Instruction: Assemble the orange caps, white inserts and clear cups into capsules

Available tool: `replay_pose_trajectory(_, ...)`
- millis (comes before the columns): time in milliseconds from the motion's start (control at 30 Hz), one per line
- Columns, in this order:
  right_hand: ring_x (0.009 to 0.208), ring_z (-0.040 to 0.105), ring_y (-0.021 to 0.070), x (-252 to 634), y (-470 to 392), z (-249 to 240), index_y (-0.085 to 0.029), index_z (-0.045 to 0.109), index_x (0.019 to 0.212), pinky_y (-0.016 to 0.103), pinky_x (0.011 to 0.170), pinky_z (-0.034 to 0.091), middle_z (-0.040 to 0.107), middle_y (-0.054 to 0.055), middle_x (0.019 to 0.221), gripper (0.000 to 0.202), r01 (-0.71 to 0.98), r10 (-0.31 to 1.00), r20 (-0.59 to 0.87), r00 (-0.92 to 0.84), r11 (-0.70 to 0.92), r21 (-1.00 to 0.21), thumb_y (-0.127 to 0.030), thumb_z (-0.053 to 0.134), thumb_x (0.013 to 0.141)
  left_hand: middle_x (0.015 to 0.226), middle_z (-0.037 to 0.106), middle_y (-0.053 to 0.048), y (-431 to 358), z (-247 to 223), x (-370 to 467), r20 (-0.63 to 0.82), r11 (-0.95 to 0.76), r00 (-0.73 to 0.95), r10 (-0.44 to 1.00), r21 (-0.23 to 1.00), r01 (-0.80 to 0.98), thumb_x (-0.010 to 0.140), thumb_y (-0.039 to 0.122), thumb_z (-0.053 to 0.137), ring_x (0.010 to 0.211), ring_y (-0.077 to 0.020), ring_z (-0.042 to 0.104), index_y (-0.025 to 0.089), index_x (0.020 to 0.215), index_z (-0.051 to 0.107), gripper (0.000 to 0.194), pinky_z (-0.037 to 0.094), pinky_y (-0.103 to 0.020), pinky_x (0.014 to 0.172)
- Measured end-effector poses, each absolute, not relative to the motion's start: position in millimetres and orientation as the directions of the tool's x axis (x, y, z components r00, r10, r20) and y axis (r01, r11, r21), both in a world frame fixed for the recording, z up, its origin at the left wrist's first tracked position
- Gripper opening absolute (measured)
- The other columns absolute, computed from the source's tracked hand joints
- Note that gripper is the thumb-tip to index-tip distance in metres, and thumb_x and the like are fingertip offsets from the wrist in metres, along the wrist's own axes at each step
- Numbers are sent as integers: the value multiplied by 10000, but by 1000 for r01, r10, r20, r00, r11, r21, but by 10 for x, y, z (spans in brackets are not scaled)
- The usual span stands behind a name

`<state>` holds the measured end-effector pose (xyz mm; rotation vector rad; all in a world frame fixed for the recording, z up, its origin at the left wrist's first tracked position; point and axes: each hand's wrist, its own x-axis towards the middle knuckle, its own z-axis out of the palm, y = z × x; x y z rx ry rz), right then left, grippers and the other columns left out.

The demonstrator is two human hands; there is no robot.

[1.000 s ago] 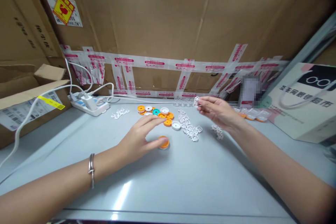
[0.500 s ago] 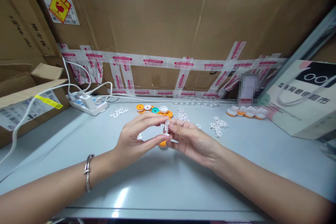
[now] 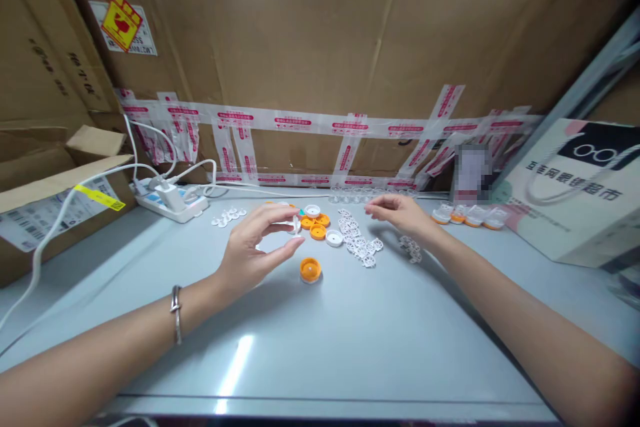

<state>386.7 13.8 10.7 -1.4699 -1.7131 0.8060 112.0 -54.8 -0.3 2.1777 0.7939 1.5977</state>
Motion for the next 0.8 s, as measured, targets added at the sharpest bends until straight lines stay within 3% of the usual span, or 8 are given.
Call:
replay_pose_trajectory(233,613,562,142,3870,207,-124,-178,671,656,243,544,407,658,14,644,236,691,992,33,-124,111,-715,-393,720,572,1029,621,-67,-535,-20,1129,768,-815,283,575,505,283,785,155,619,949,-161,588,186,1096,589,314,584,-302,770)
replay_pose_trajectory(500,576,591,148,3850,189,-57,-161,657,670,248,532,423,657,25,611,196,663,993,65,-95,111,-741,-352,670,629,1040,611,-70,-520,-21,1135,767,-825,314,560,477,304,790,133,608,974,-159,569,186,1091,587,306,572,-301,780)
replay_pose_trajectory(700,600,613,154,3701,40,98,-155,653,690,266,584,456,657,33,626,228,556,990,132,-53,139,-819,-378,674,650,1037,604,-72,-512,-49,1183,733,-821,372,570,482,307,811,143,584,962,-158,566,193,1138,558,332,566,-301,758)
replay_pose_trajectory(800,584,603,138,3476,-121,116,-151,656,684,269,596,477,664,29,641,275,284,995,90,-50,100,-954,-398,734,589,1055,607,-84,-553,-58,1221,732,-852,439,521,416,317,817,149,576,952,-164,582,197,1157,540,345,548,-322,791)
